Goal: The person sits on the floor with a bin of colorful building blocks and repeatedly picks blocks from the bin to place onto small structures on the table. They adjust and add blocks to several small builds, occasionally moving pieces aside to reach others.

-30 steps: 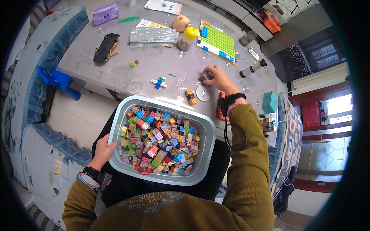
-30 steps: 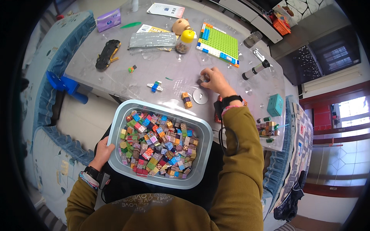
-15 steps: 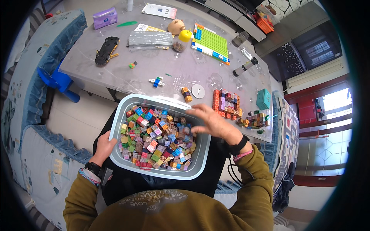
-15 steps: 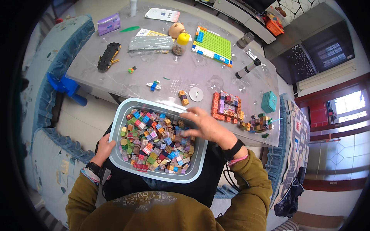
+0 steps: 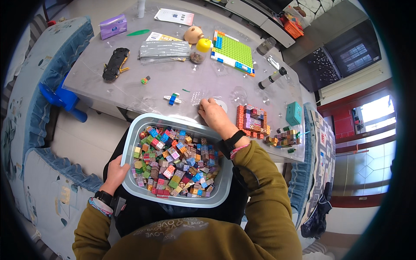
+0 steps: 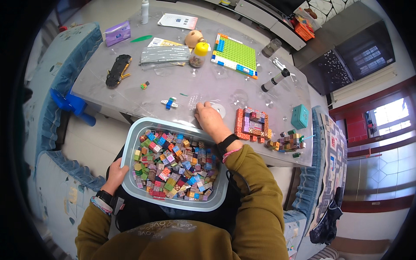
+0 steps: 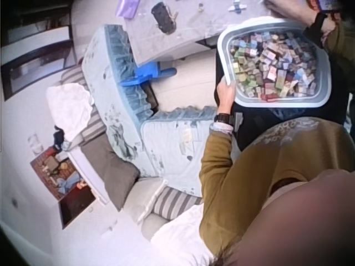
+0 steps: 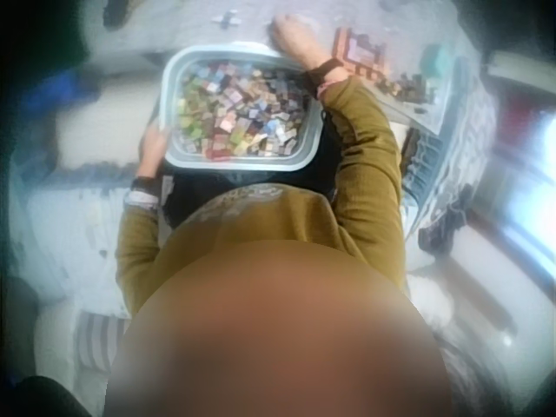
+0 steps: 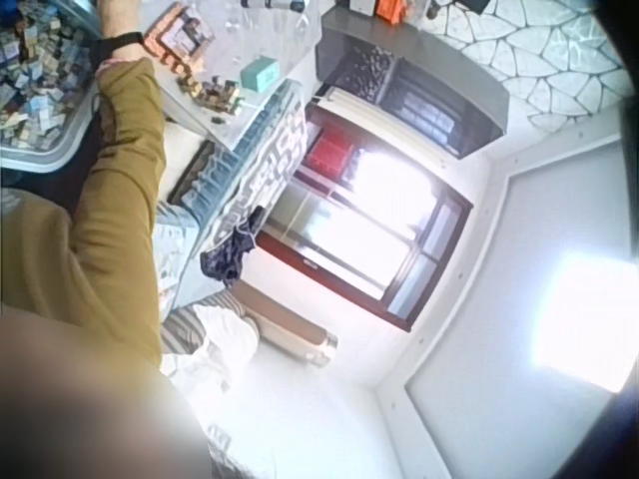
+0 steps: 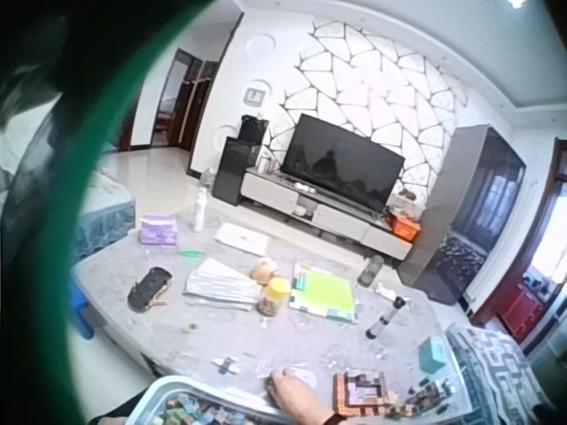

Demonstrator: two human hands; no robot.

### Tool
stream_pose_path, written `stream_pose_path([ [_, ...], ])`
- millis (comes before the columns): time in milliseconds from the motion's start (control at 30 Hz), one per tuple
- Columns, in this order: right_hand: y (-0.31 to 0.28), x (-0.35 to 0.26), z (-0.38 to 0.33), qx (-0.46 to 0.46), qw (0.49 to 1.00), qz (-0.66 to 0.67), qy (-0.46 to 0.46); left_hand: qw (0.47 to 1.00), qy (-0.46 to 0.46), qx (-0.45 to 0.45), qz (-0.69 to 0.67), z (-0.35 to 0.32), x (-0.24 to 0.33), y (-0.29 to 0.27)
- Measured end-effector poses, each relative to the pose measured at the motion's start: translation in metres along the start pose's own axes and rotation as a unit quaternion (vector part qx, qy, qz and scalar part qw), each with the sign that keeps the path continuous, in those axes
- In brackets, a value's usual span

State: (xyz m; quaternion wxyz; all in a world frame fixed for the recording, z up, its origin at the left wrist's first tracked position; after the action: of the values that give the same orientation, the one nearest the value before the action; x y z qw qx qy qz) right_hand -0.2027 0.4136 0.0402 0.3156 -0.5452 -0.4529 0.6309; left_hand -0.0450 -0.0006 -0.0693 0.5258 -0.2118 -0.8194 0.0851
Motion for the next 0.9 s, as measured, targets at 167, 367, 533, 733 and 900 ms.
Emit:
stream_pose_path([
  [167, -0.033, -0.014, -0.023, 0.053, 0.992, 0.105, -0.047, 0.999, 0.037, 0.017, 0.003, -0.001, 0.003, 0.000],
  [367, -0.048, -0.043, -0.084, -0.057, 0.987, 0.137, -0.063, 0.999, 0.030, 0.027, 0.013, 0.000, 0.002, -0.001],
  [533, -0.090, 0.021, -0.109, 0.167, 0.985, 0.046, 0.017, 0.999, 0.030, 0.019, 0.004, 0.002, 0.001, -0.003],
  [733, -0.134, 0.144, -0.143, 0.108, 0.980, -0.042, 0.159, 0.999, 0.034, 0.021, -0.016, 0.005, -0.007, -0.001],
  [900, -0.132, 0.193, -0.133, -0.037, 0.987, -0.035, 0.150, 1.000, 0.018, 0.009, -0.009, 0.007, -0.014, -0.005],
])
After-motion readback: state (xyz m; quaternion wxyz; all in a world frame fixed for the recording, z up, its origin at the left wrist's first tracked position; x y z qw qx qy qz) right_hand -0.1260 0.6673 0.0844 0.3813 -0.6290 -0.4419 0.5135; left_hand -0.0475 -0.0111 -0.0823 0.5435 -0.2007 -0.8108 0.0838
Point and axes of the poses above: each hand's wrist, its own z-axis towards the middle knuckle, its own y-axis out of the palm, x = y × z, the point moved 5 cm from there along z, towards the middle knuckle, and after that the axes turned 6 degrees about z, right-handed, at the moved point
